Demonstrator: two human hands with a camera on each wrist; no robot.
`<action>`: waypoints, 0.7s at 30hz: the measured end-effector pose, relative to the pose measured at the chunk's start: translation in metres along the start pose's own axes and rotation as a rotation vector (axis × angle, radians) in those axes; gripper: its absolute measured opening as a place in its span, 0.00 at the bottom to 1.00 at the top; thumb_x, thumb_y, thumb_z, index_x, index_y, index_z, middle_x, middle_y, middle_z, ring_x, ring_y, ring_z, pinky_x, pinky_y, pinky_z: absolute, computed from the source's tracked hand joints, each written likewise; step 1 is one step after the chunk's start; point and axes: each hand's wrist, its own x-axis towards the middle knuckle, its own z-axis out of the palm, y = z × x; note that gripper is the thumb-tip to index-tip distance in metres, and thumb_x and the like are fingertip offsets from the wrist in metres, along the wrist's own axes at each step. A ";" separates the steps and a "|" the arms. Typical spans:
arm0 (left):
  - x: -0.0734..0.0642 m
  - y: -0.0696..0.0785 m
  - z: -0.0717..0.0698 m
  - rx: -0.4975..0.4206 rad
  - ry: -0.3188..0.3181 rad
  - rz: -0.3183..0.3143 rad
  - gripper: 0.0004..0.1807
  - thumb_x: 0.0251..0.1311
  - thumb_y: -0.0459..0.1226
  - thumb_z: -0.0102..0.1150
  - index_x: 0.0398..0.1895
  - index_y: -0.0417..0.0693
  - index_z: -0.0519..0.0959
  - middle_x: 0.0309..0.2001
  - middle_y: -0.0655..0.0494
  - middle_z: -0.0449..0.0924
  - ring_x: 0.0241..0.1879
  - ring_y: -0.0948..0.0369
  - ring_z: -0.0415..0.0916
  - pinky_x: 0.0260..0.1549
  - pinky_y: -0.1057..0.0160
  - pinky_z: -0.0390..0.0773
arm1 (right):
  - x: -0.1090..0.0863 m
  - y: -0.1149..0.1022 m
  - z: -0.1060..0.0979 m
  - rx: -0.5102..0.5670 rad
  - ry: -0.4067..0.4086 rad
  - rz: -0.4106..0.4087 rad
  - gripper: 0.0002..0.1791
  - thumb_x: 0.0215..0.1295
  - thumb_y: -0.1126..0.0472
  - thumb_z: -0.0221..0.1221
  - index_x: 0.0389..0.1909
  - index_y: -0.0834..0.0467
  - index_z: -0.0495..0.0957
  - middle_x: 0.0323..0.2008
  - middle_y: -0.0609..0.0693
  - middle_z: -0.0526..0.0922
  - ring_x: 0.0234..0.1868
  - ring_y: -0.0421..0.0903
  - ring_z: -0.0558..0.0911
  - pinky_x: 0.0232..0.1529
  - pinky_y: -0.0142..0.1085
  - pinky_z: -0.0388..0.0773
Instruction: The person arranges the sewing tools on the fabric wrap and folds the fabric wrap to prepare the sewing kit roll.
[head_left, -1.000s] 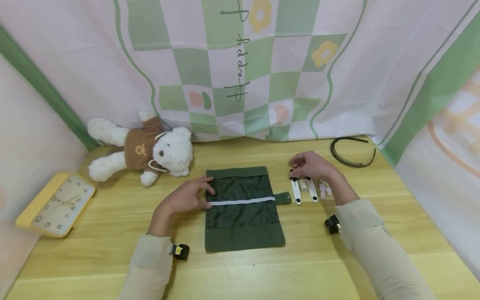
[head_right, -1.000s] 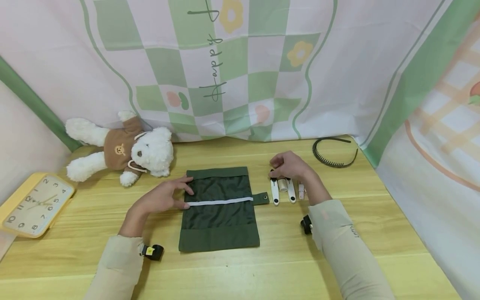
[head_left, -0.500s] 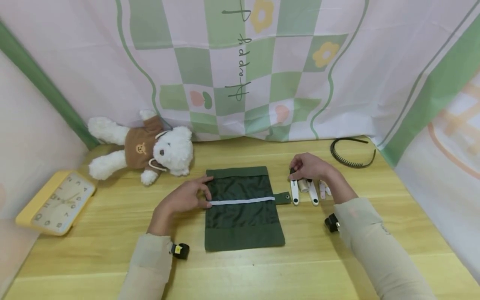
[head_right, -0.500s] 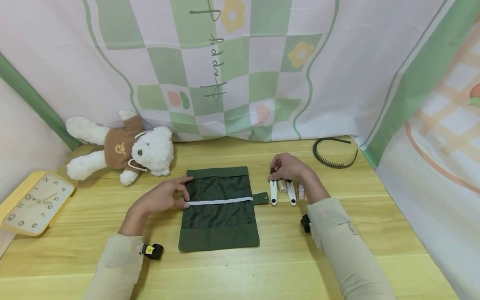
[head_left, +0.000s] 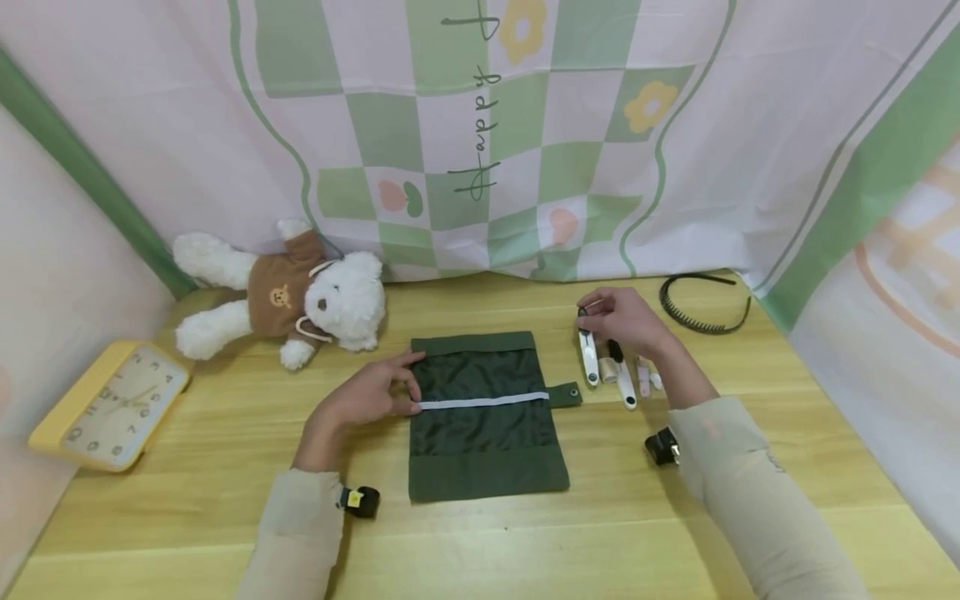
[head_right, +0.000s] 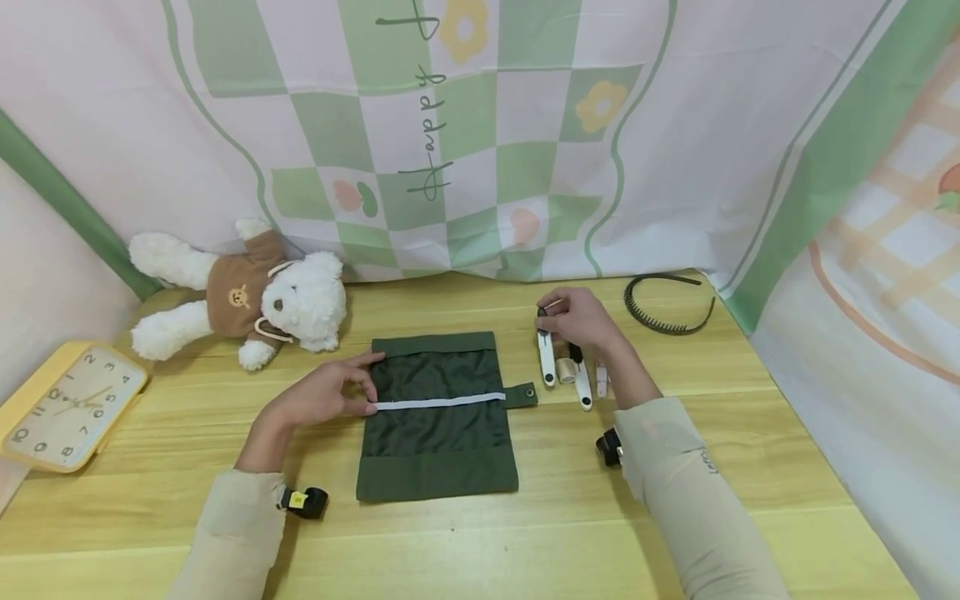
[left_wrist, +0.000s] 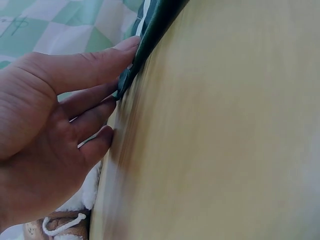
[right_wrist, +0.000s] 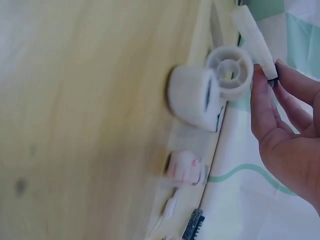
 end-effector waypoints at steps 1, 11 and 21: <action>0.000 0.000 0.000 -0.003 0.000 -0.001 0.04 0.63 0.33 0.69 0.31 0.52 0.85 0.77 0.43 0.57 0.78 0.41 0.45 0.60 0.48 0.72 | 0.000 -0.002 0.000 0.015 0.006 0.006 0.24 0.74 0.62 0.59 0.65 0.71 0.70 0.54 0.68 0.78 0.45 0.56 0.84 0.47 0.48 0.83; -0.001 0.000 0.001 -0.008 0.000 -0.010 0.04 0.63 0.33 0.69 0.31 0.52 0.85 0.78 0.44 0.56 0.78 0.41 0.45 0.60 0.48 0.72 | 0.001 -0.014 0.010 0.207 0.004 0.047 0.26 0.73 0.61 0.61 0.66 0.70 0.70 0.55 0.65 0.76 0.44 0.49 0.84 0.52 0.50 0.81; -0.001 -0.002 0.001 -0.053 0.002 -0.022 0.03 0.62 0.34 0.70 0.32 0.51 0.85 0.78 0.45 0.56 0.78 0.41 0.44 0.60 0.48 0.72 | 0.006 -0.022 0.023 0.298 0.025 0.040 0.26 0.72 0.63 0.63 0.65 0.71 0.71 0.52 0.62 0.77 0.42 0.47 0.82 0.47 0.47 0.84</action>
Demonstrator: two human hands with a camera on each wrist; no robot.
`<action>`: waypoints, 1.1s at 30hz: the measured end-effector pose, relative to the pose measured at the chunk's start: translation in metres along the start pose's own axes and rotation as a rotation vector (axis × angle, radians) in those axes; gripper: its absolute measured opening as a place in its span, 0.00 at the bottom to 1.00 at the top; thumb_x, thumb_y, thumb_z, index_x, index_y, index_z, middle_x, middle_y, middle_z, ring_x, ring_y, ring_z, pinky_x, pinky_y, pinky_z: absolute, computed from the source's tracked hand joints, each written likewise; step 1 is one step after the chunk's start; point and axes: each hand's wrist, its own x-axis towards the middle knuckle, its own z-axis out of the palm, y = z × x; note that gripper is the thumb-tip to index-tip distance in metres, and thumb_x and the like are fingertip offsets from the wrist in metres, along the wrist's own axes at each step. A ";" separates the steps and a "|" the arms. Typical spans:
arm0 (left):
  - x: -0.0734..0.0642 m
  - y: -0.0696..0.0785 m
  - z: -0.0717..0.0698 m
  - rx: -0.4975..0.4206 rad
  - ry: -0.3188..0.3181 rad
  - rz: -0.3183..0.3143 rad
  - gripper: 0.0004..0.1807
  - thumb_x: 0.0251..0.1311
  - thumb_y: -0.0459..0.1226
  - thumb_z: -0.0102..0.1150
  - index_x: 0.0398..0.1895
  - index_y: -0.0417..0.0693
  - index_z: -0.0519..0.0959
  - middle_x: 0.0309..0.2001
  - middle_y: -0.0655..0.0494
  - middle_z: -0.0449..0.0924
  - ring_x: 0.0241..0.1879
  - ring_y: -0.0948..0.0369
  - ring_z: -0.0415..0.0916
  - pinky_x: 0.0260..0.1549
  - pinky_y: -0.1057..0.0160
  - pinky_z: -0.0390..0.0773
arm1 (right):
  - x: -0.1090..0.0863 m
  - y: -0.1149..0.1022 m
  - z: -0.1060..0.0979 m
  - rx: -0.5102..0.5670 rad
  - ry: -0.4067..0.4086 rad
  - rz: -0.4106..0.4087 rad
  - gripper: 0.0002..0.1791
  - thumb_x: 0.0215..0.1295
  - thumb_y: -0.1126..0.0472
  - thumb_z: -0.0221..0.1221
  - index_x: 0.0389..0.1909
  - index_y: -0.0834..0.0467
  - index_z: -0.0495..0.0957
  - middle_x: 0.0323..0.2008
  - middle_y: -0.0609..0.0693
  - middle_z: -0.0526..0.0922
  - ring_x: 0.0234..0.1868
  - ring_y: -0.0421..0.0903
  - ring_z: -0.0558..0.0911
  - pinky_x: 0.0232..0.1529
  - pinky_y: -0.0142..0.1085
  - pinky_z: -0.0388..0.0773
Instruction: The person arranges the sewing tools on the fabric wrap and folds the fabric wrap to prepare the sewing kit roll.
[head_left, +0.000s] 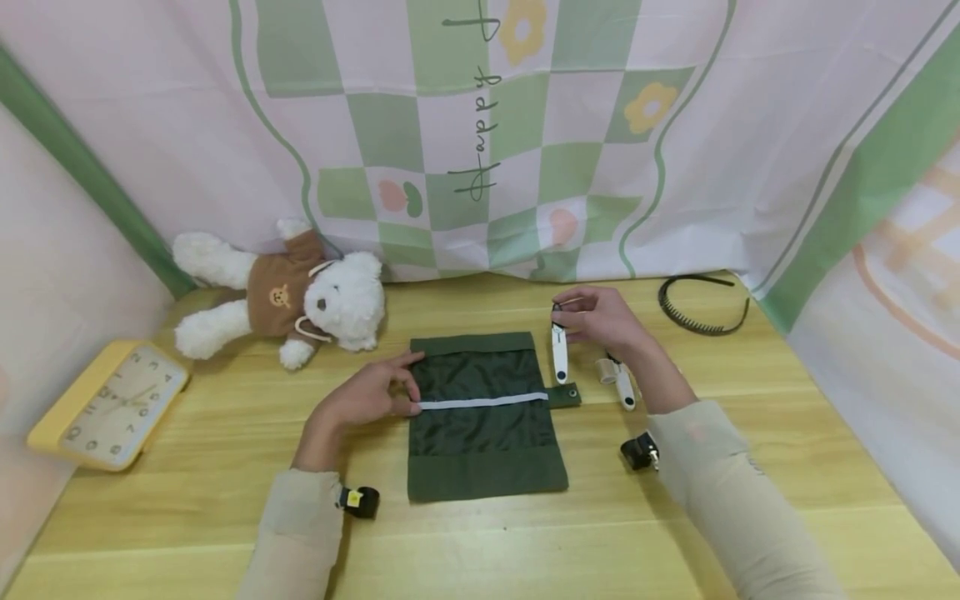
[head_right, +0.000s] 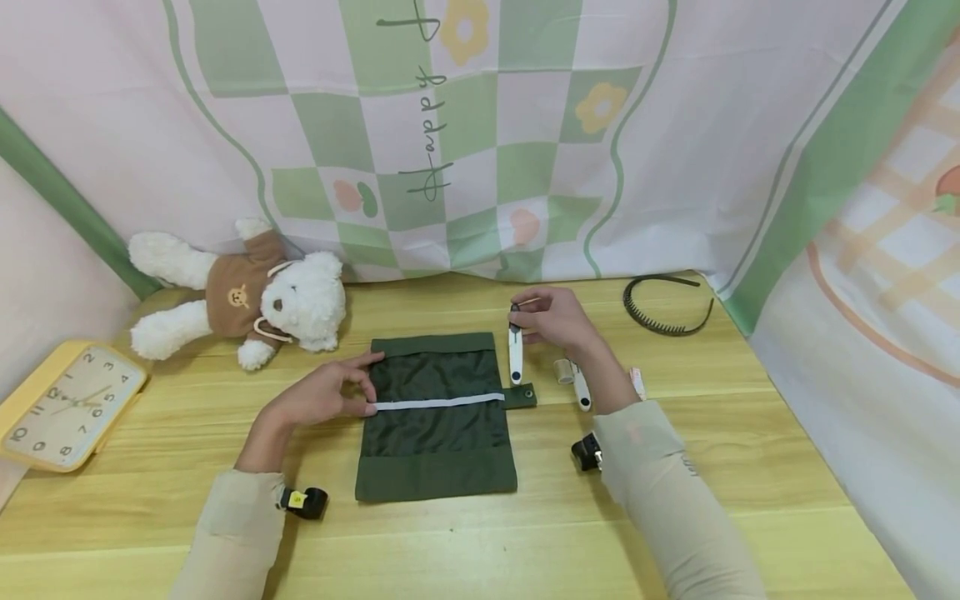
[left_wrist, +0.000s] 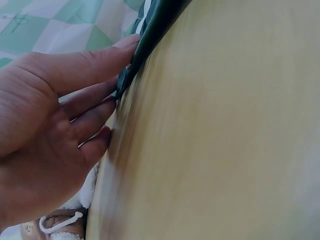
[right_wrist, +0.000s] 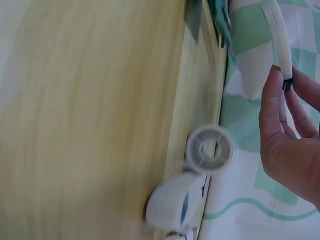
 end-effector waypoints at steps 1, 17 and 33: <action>0.000 0.000 0.000 -0.003 0.001 -0.001 0.04 0.62 0.34 0.70 0.32 0.51 0.85 0.78 0.45 0.56 0.78 0.41 0.43 0.61 0.47 0.72 | 0.001 -0.001 0.002 0.010 0.000 -0.001 0.26 0.72 0.63 0.62 0.65 0.71 0.71 0.52 0.62 0.77 0.42 0.47 0.82 0.47 0.48 0.84; -0.001 -0.001 0.000 -0.032 0.002 0.000 0.03 0.64 0.32 0.68 0.33 0.49 0.85 0.78 0.44 0.54 0.78 0.41 0.43 0.63 0.45 0.70 | 0.010 -0.009 0.029 0.121 -0.011 0.001 0.26 0.71 0.68 0.61 0.66 0.73 0.68 0.54 0.64 0.74 0.43 0.46 0.82 0.53 0.51 0.81; -0.002 0.002 0.000 -0.037 -0.003 0.007 0.03 0.66 0.32 0.66 0.33 0.48 0.85 0.78 0.43 0.54 0.78 0.40 0.43 0.63 0.45 0.69 | 0.017 -0.018 0.056 0.194 -0.051 -0.025 0.24 0.71 0.71 0.60 0.66 0.72 0.69 0.51 0.60 0.74 0.43 0.46 0.82 0.51 0.47 0.82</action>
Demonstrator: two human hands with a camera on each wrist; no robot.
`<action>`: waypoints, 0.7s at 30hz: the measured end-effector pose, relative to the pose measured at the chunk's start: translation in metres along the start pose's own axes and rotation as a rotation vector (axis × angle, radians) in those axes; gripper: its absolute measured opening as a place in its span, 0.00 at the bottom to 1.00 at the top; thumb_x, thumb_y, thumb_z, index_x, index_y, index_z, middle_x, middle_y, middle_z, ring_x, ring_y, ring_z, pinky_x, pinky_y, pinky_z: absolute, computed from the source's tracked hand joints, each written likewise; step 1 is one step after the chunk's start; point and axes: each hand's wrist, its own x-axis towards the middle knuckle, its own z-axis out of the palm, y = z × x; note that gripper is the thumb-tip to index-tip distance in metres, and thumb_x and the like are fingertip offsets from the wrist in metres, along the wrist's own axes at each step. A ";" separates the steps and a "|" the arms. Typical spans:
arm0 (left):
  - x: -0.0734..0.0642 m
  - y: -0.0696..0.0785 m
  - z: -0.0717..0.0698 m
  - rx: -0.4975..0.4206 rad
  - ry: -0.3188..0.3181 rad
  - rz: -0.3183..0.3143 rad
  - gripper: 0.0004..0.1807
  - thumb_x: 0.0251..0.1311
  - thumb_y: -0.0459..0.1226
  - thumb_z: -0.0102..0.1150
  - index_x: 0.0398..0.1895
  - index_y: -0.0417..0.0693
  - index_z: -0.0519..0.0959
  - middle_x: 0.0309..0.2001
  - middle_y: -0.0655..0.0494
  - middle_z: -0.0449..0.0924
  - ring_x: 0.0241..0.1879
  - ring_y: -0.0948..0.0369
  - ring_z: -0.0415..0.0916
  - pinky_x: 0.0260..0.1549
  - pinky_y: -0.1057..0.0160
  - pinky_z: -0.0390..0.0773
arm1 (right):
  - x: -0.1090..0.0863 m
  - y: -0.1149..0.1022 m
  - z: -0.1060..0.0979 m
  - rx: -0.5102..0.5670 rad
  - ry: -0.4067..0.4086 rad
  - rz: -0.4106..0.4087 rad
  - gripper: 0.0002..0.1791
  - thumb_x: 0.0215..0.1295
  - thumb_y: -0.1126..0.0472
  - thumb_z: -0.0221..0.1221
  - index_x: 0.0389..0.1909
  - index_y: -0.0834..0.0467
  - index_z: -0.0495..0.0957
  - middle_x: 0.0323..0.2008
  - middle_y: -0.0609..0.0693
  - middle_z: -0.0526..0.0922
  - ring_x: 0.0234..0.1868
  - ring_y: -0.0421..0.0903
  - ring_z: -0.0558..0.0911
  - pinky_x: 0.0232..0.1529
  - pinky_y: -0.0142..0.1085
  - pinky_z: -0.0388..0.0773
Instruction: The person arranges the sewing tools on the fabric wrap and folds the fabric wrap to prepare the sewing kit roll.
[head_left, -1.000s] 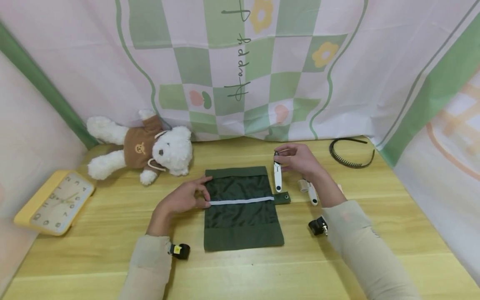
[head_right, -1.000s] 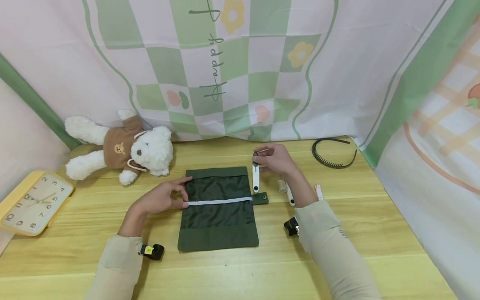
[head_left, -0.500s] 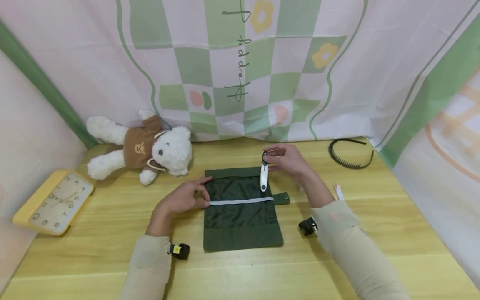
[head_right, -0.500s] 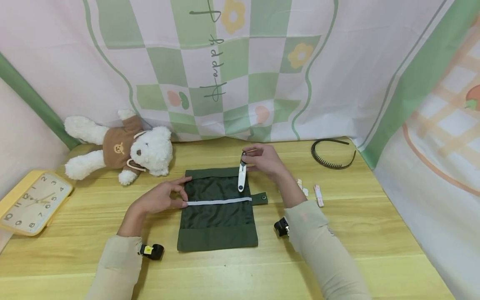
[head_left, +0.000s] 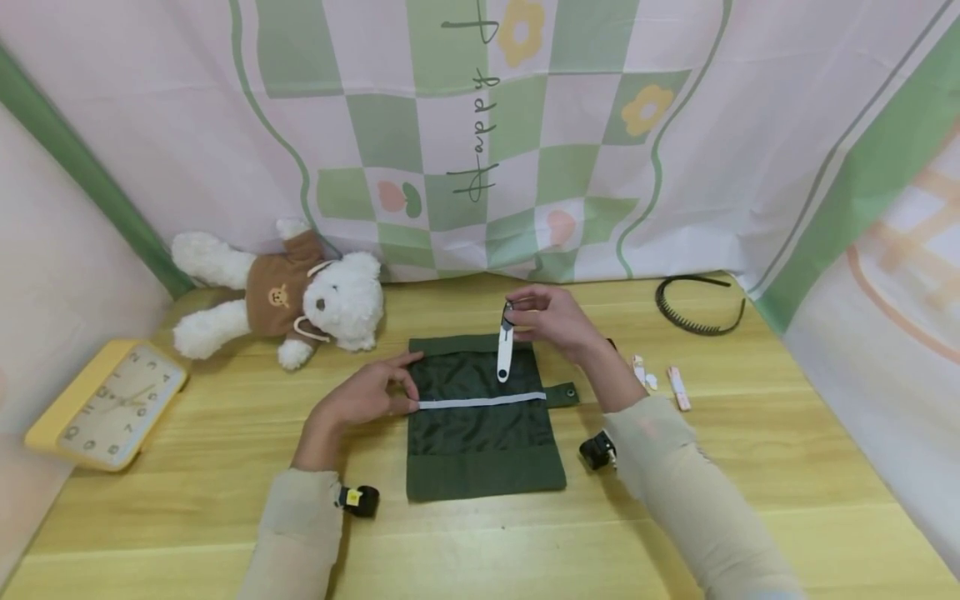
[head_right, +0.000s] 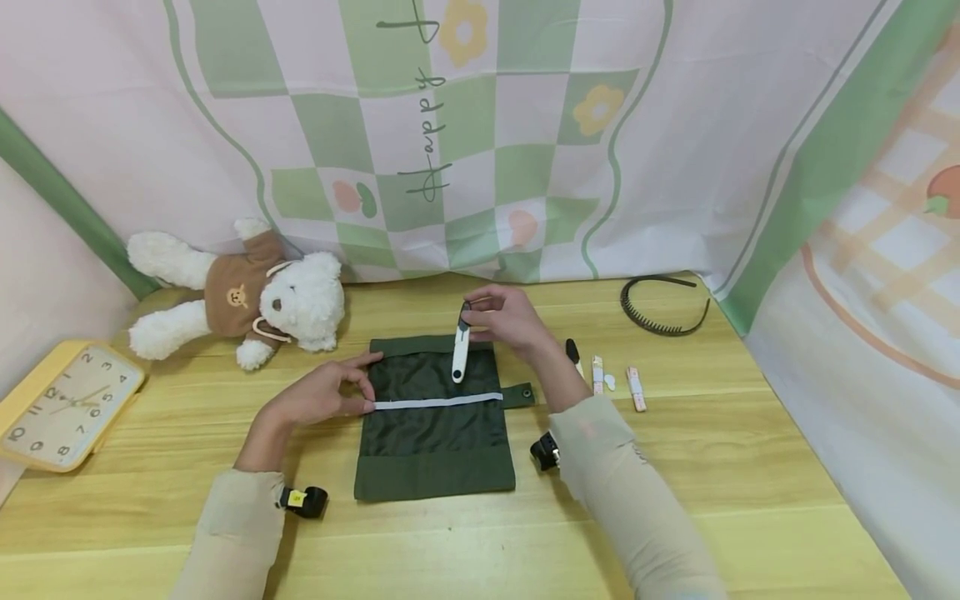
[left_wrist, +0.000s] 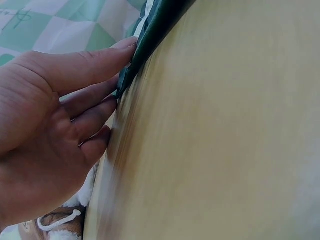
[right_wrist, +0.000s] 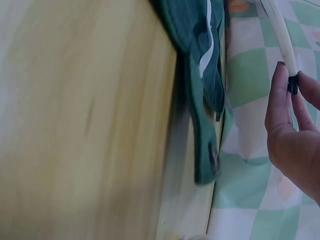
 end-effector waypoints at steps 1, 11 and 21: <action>0.000 0.000 0.000 0.000 0.000 0.001 0.03 0.66 0.32 0.66 0.33 0.48 0.85 0.78 0.43 0.54 0.78 0.40 0.43 0.63 0.44 0.69 | 0.001 0.000 0.001 0.007 -0.001 -0.002 0.24 0.71 0.70 0.60 0.65 0.72 0.69 0.50 0.60 0.74 0.43 0.47 0.82 0.51 0.48 0.82; 0.001 -0.001 -0.001 0.004 0.000 -0.006 0.04 0.66 0.32 0.66 0.33 0.49 0.85 0.78 0.44 0.54 0.78 0.40 0.43 0.64 0.44 0.68 | 0.008 -0.001 0.018 0.077 -0.010 -0.016 0.23 0.71 0.71 0.60 0.64 0.73 0.68 0.48 0.58 0.74 0.40 0.46 0.81 0.47 0.44 0.84; 0.001 -0.001 0.000 0.021 0.003 -0.009 0.05 0.66 0.31 0.66 0.32 0.49 0.85 0.78 0.43 0.54 0.78 0.40 0.43 0.66 0.44 0.65 | 0.015 -0.001 0.038 0.122 -0.014 0.001 0.23 0.70 0.74 0.59 0.63 0.74 0.68 0.45 0.58 0.75 0.40 0.46 0.82 0.49 0.47 0.83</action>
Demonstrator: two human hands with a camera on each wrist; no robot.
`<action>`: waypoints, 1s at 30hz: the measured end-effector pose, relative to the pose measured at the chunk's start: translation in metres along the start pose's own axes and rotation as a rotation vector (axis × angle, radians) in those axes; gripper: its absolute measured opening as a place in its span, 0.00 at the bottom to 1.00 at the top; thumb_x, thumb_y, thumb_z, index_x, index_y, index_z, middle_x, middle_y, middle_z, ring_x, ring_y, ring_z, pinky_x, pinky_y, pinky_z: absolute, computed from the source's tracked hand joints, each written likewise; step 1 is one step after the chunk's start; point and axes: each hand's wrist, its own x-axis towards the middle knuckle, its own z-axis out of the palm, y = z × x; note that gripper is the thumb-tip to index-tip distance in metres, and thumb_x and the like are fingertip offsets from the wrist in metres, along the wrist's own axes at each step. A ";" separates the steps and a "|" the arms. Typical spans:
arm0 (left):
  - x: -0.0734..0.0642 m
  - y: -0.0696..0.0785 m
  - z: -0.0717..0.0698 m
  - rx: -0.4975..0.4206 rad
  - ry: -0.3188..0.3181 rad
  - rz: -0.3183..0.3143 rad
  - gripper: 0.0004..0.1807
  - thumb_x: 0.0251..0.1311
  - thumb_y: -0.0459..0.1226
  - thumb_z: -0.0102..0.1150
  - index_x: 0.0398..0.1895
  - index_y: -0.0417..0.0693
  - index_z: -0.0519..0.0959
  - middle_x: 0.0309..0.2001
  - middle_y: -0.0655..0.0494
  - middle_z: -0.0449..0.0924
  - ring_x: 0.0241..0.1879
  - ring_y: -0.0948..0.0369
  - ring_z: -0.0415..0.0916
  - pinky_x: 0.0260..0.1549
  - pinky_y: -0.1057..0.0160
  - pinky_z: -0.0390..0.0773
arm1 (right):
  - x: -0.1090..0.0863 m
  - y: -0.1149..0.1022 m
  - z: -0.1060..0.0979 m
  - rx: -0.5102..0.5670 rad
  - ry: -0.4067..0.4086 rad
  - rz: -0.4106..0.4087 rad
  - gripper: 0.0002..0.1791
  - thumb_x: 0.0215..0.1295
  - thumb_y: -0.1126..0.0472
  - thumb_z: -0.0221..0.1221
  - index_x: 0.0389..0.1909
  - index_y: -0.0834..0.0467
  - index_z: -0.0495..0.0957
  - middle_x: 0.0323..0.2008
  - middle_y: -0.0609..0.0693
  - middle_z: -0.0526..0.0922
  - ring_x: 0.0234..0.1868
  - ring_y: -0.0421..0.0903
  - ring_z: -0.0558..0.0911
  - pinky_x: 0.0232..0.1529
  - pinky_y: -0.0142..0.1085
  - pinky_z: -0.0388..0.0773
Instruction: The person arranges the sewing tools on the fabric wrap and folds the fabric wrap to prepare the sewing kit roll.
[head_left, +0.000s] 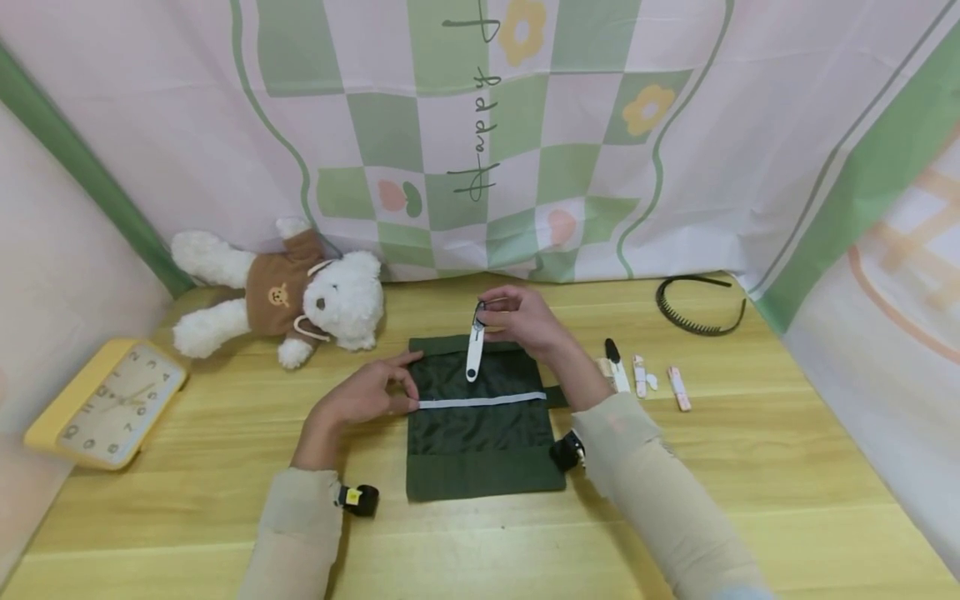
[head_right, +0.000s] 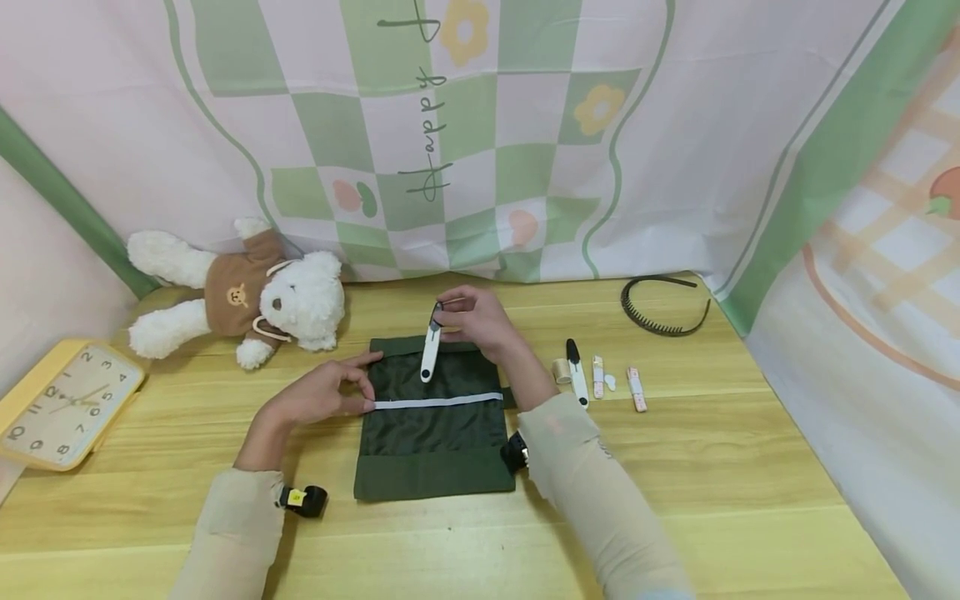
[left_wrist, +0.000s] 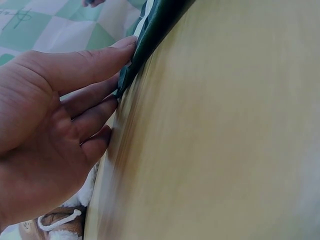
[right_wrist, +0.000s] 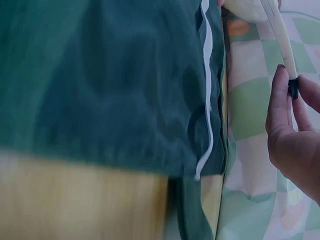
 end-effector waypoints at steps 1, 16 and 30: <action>0.000 0.000 0.000 0.000 0.000 -0.001 0.05 0.66 0.32 0.66 0.32 0.49 0.85 0.78 0.43 0.54 0.78 0.40 0.43 0.66 0.44 0.65 | 0.001 0.000 0.002 -0.005 -0.003 0.002 0.23 0.70 0.74 0.59 0.63 0.74 0.68 0.45 0.58 0.75 0.40 0.46 0.82 0.49 0.47 0.83; 0.000 0.001 0.001 -0.014 0.001 0.003 0.06 0.66 0.30 0.65 0.31 0.48 0.85 0.78 0.41 0.55 0.77 0.39 0.45 0.66 0.43 0.65 | 0.006 0.005 0.018 -0.042 -0.089 0.001 0.23 0.71 0.74 0.58 0.64 0.75 0.68 0.44 0.59 0.76 0.36 0.45 0.83 0.46 0.45 0.85; 0.000 -0.003 -0.001 -0.001 -0.007 0.033 0.07 0.67 0.30 0.63 0.31 0.49 0.85 0.78 0.41 0.55 0.76 0.38 0.48 0.67 0.42 0.62 | 0.013 0.006 0.040 0.019 -0.133 0.065 0.22 0.71 0.75 0.56 0.63 0.75 0.66 0.41 0.56 0.76 0.38 0.47 0.82 0.48 0.47 0.84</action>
